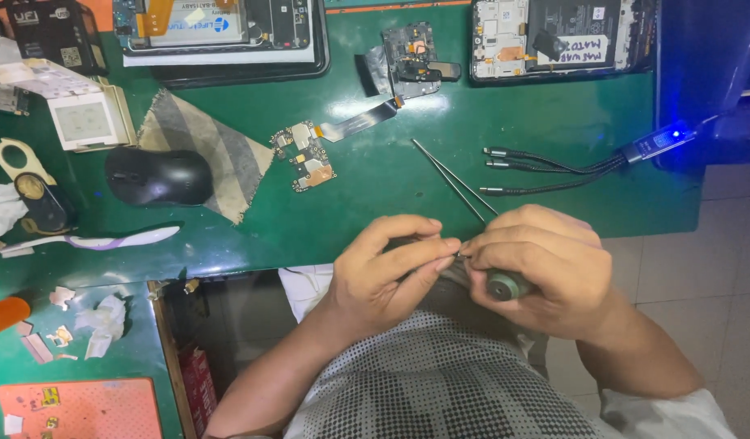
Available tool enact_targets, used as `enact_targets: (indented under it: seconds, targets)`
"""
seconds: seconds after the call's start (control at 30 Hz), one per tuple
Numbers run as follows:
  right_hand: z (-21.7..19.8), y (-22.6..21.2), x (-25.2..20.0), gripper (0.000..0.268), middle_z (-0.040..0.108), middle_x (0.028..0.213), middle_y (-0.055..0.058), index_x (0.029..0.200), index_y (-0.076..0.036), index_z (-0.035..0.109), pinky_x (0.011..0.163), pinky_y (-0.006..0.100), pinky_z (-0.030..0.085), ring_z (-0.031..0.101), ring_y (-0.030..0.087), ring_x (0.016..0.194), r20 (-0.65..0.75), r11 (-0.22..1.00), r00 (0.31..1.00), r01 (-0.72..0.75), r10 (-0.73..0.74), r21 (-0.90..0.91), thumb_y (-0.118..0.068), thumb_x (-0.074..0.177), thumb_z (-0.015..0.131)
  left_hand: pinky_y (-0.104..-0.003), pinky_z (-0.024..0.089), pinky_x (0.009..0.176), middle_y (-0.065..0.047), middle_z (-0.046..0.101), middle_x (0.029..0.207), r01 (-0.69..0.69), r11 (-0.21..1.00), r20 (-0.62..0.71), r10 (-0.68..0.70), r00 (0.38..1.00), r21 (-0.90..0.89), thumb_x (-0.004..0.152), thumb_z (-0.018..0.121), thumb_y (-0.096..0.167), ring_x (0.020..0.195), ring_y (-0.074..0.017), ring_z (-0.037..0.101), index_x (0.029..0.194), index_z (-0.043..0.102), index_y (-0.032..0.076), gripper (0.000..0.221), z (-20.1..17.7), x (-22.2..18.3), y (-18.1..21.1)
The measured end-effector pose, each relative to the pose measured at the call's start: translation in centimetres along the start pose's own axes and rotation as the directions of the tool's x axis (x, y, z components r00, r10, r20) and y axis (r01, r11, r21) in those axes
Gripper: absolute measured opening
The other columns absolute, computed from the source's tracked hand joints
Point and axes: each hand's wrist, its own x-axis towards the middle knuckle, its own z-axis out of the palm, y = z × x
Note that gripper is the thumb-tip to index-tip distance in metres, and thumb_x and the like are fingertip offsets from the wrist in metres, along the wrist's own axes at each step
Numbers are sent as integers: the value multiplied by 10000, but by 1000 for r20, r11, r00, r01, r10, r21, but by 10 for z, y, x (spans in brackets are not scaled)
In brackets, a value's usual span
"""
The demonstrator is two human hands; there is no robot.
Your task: Cleaning a small mobile phone electronic component using a toothbrush, a cloth, and a manual air blower.
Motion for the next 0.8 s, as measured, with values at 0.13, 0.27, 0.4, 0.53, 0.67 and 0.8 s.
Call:
enact_targets:
  seconds: [0.13, 0.27, 0.4, 0.53, 0.67, 0.8]
  targets:
    - [-3, -2, 3, 85, 602, 685, 73, 696, -26, 527, 561, 274, 455, 563, 196, 587, 9, 1000, 1000, 25, -25, -14, -17, 717, 609, -252, 513, 703, -112, 579, 865, -30, 998, 54, 32, 998, -48, 790, 619, 43, 752, -189, 607, 899, 599, 32, 111, -5, 6, 1]
    - [-5, -3, 6, 75, 603, 681, 65, 693, -32, 529, 551, 268, 456, 563, 183, 584, 37, 999, 998, 41, -42, 2, -10, 713, 598, -238, 511, 671, -94, 594, 830, -14, 998, 86, 19, 996, -60, 776, 642, 82, 718, -175, 599, 878, 593, 35, 123, -10, 9, 3]
    - [-5, -3, 6, 71, 606, 683, 63, 695, -30, 533, 554, 269, 462, 570, 182, 589, 39, 999, 998, 44, -45, 20, -41, 723, 597, -230, 532, 688, -115, 598, 893, 17, 996, 130, -6, 991, -86, 777, 653, 104, 746, -170, 610, 958, 577, 30, 209, -14, 11, 5]
    - [-4, -4, 6, 49, 610, 705, 55, 724, -35, 549, 567, 270, 460, 567, 180, 608, 44, 997, 996, 75, -75, 8, -30, 722, 598, -239, 517, 672, -89, 625, 825, -4, 995, 135, 18, 991, -104, 778, 638, 55, 708, -182, 620, 870, 599, 37, 101, -13, 12, 6]
    - [-7, -7, 9, 105, 608, 694, 95, 739, 5, 557, 558, 272, 476, 584, 197, 592, 9, 997, 997, 79, -79, -7, -42, 700, 642, -243, 526, 649, -102, 626, 803, -11, 988, 92, 26, 995, -151, 785, 613, 23, 681, -195, 623, 853, 601, 23, 69, -14, 10, 4]
    - [-7, -4, 7, 61, 597, 684, 79, 691, -4, 574, 578, 275, 474, 583, 183, 602, 37, 996, 997, 77, -75, -53, -11, 699, 635, -252, 525, 657, -106, 630, 794, -30, 988, 80, 43, 996, -148, 770, 639, 37, 667, -197, 625, 843, 613, 26, 79, -15, 11, 4]
